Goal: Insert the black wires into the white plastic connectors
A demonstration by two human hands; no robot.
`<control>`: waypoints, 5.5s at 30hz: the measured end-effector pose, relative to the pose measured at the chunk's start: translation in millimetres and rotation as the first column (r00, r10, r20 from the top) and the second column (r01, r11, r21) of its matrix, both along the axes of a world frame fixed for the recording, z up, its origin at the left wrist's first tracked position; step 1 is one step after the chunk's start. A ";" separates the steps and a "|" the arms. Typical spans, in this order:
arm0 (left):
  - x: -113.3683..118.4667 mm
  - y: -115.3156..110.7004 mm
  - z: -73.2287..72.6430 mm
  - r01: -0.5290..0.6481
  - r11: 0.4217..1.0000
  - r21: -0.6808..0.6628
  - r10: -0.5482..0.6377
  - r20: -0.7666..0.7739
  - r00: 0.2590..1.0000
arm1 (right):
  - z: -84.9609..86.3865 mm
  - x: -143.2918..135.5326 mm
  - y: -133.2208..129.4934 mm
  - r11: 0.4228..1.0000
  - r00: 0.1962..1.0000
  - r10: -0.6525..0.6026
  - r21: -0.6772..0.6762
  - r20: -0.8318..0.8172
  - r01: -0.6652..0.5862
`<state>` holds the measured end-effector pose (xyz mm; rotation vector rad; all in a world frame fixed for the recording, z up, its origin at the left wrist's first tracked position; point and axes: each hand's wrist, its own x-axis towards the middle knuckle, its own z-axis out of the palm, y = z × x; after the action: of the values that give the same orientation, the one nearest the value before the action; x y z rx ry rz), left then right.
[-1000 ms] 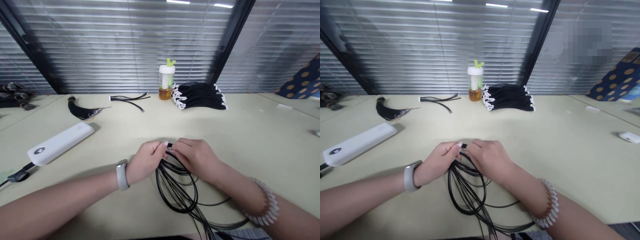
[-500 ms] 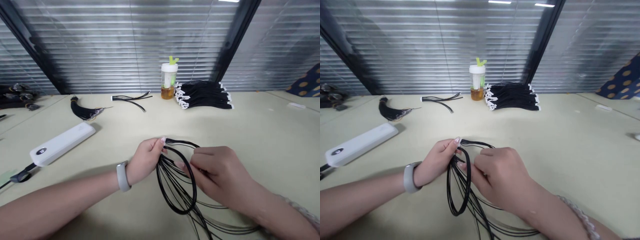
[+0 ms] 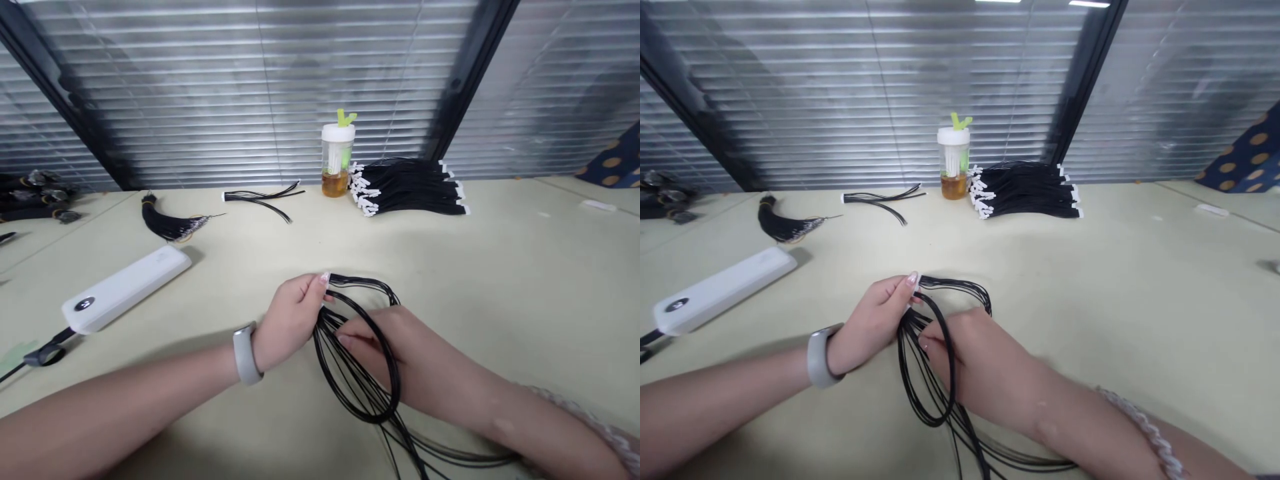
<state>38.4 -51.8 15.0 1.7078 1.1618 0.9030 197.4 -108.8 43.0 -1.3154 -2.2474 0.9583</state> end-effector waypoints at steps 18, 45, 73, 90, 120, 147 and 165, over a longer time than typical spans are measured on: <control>2.4 -2.9 0.5 -0.011 0.999 0.048 0.012 -0.021 1.000 | -27.3 -4.6 11.3 0.991 0.990 -0.064 0.110 -0.128 0.078; 2.1 -2.2 -0.2 -0.007 1.000 0.022 0.008 -0.017 1.000 | 27.4 50.8 20.8 0.571 0.802 -0.576 0.626 -0.157 0.532; -0.3 -5.6 2.9 0.091 0.996 -0.017 -0.090 0.038 0.995 | 1.7 10.3 19.8 0.869 0.943 -0.333 0.391 0.008 0.303; 0.7 -5.3 3.3 0.089 0.996 0.014 -0.089 0.024 0.996 | -3.6 7.2 20.8 0.881 0.946 -0.323 0.372 0.019 0.293; -0.2 -6.9 3.7 0.109 0.993 -0.047 -0.109 0.008 0.994 | -22.9 2.8 26.7 0.840 0.954 -0.284 0.505 0.098 0.199; -0.6 12.1 -15.5 -0.075 0.994 -0.080 0.085 0.138 0.987 | 11.2 19.0 10.9 0.924 0.829 -0.236 0.380 0.507 0.030; 4.6 9.2 -11.1 -0.128 0.988 -0.084 0.142 0.191 0.971 | -14.8 5.4 20.6 0.971 0.993 0.027 -0.234 -0.112 -0.053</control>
<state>43.0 -42.6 4.0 1.4595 1.1725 1.0755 202.8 -88.2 28.2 -1.2826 -2.1371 1.3142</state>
